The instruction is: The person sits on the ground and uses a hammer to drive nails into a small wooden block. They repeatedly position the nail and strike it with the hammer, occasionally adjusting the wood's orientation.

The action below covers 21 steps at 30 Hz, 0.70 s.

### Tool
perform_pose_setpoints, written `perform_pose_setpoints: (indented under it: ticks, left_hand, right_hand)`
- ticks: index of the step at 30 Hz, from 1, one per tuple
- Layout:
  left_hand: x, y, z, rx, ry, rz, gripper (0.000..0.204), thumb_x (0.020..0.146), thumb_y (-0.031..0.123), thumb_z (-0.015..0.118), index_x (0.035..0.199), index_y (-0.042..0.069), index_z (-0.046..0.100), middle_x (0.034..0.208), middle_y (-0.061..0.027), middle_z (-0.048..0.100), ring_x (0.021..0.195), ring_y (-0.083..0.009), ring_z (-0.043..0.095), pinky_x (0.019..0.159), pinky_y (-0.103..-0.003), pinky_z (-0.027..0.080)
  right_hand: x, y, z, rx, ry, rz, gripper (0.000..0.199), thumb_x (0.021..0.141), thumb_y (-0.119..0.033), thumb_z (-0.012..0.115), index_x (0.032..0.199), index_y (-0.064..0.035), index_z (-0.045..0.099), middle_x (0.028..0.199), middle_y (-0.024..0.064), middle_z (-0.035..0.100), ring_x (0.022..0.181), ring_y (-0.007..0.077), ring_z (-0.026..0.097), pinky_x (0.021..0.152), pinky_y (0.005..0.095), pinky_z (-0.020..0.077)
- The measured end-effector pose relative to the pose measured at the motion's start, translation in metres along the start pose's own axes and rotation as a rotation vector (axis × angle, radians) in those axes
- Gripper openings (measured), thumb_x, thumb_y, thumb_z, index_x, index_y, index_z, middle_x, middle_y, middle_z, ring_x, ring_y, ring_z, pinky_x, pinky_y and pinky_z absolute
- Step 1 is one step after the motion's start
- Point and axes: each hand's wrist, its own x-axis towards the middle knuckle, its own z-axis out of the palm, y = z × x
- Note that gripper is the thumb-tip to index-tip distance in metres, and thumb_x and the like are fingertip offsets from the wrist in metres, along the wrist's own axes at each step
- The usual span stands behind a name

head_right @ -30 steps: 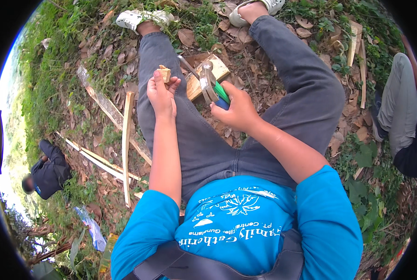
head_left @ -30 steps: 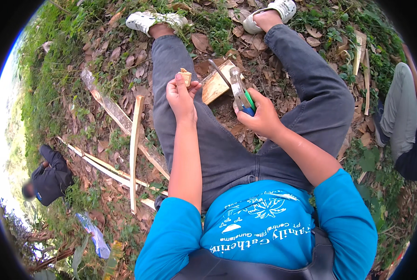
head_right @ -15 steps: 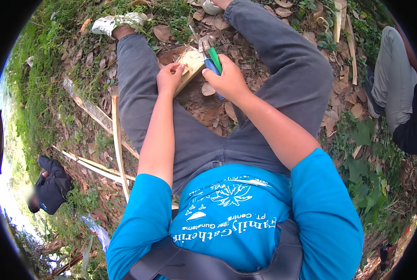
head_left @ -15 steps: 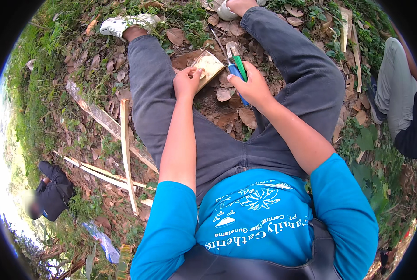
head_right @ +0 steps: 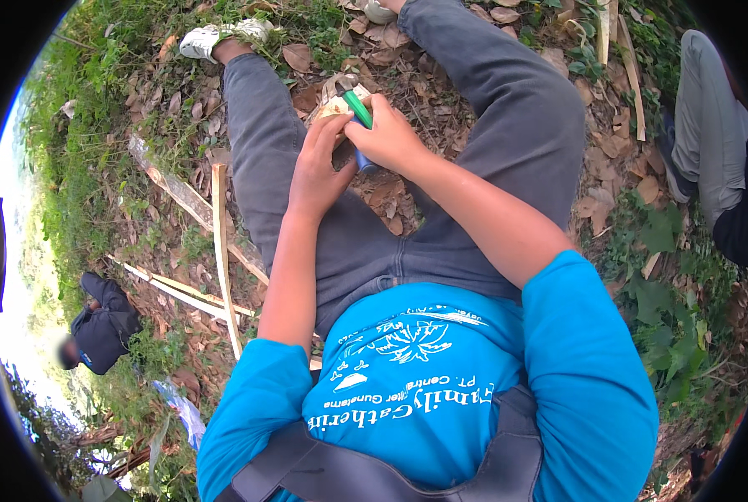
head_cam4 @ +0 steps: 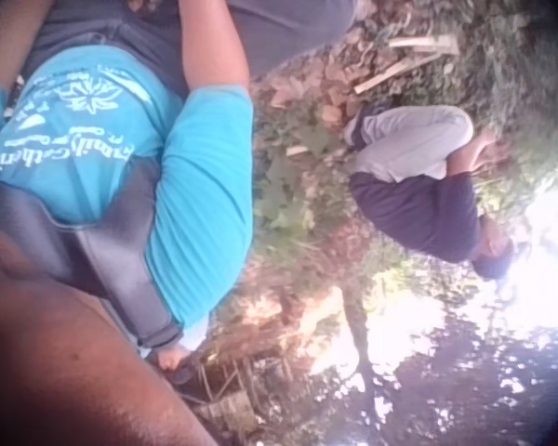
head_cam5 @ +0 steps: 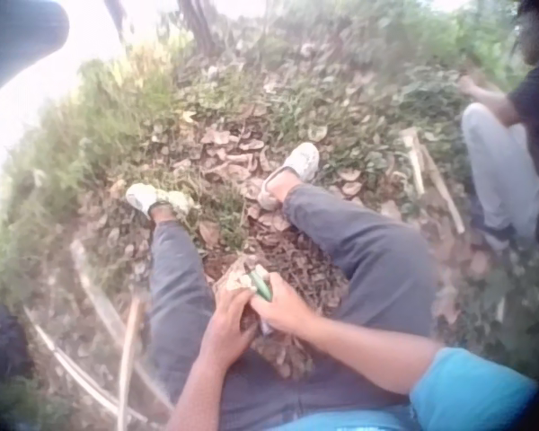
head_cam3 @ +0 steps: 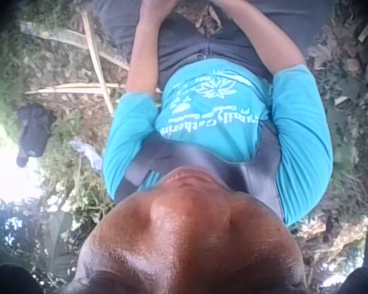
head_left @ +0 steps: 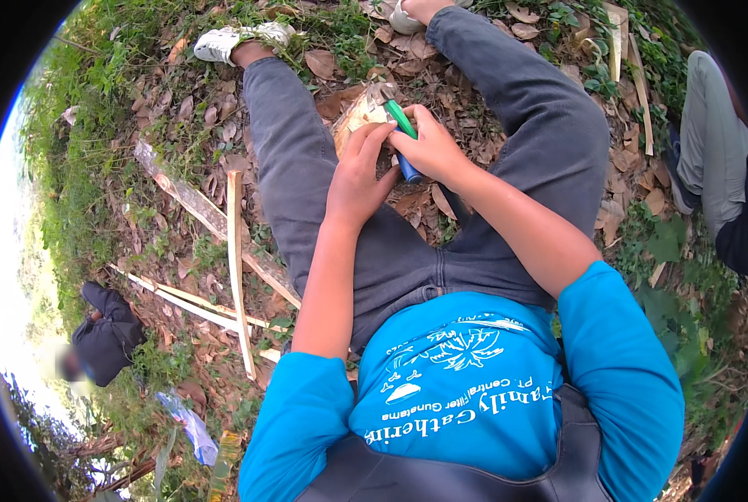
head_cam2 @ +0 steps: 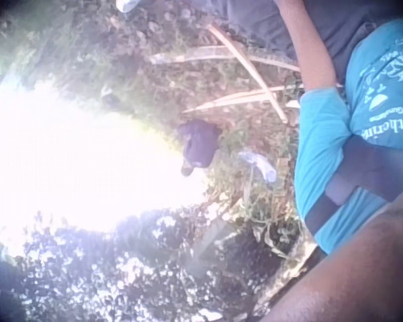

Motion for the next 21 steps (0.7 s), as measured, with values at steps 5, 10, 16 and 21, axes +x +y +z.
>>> perform_pose_setpoints:
  ticks: [5,10,16,21]
  left_hand:
    - [-0.007,0.002,0.001,0.095,0.152,-0.006,0.059,0.08,-0.001,0.076,0.135,0.011,0.06,0.115,-0.0153,0.068,0.102,-0.0303,0.071,0.084,-0.039,0.059]
    - [-0.001,-0.002,-0.019,-0.051,0.321,0.048,0.033,0.09,0.017,0.078,0.119,0.005,0.068,0.1,-0.0114,0.073,0.092,-0.0243,0.072,0.082,-0.037,0.057]
    - [0.026,-0.041,-0.037,-0.24,0.361,-0.108,0.02,0.099,0.023,0.069,0.107,0.004,0.068,0.099,-0.0077,0.075,0.091,-0.0171,0.071,0.083,-0.03,0.053]
    - [0.042,-0.049,-0.024,-0.138,0.219,-0.068,0.015,0.1,0.013,0.066,0.11,0.003,0.062,0.103,-0.0085,0.075,0.094,-0.0164,0.07,0.085,-0.03,0.053]
  right_hand:
    - [-0.002,-0.004,0.01,0.052,-0.088,0.037,0.043,0.09,-0.03,0.059,0.122,-0.0007,0.056,0.097,0.0185,0.072,0.085,0.0264,0.069,0.078,0.039,0.0524]
    - [-0.01,-0.037,-0.007,0.214,-0.16,0.101,0.035,0.091,-0.026,0.058,0.117,-0.0027,0.056,0.092,0.0114,0.076,0.067,0.012,0.063,0.058,0.0305,0.0491]
    - [-0.005,-0.041,-0.042,0.369,0.177,0.153,0.025,0.101,-0.025,0.049,0.118,-0.0067,0.047,0.093,0.0077,0.071,0.05,0.0059,0.042,0.047,0.0235,0.0368]
    - [-0.011,-0.045,-0.048,0.468,0.201,0.228,0.026,0.101,-0.026,0.05,0.118,-0.0075,0.048,0.092,0.0068,0.069,0.053,0.006,0.043,0.049,0.0235,0.0372]
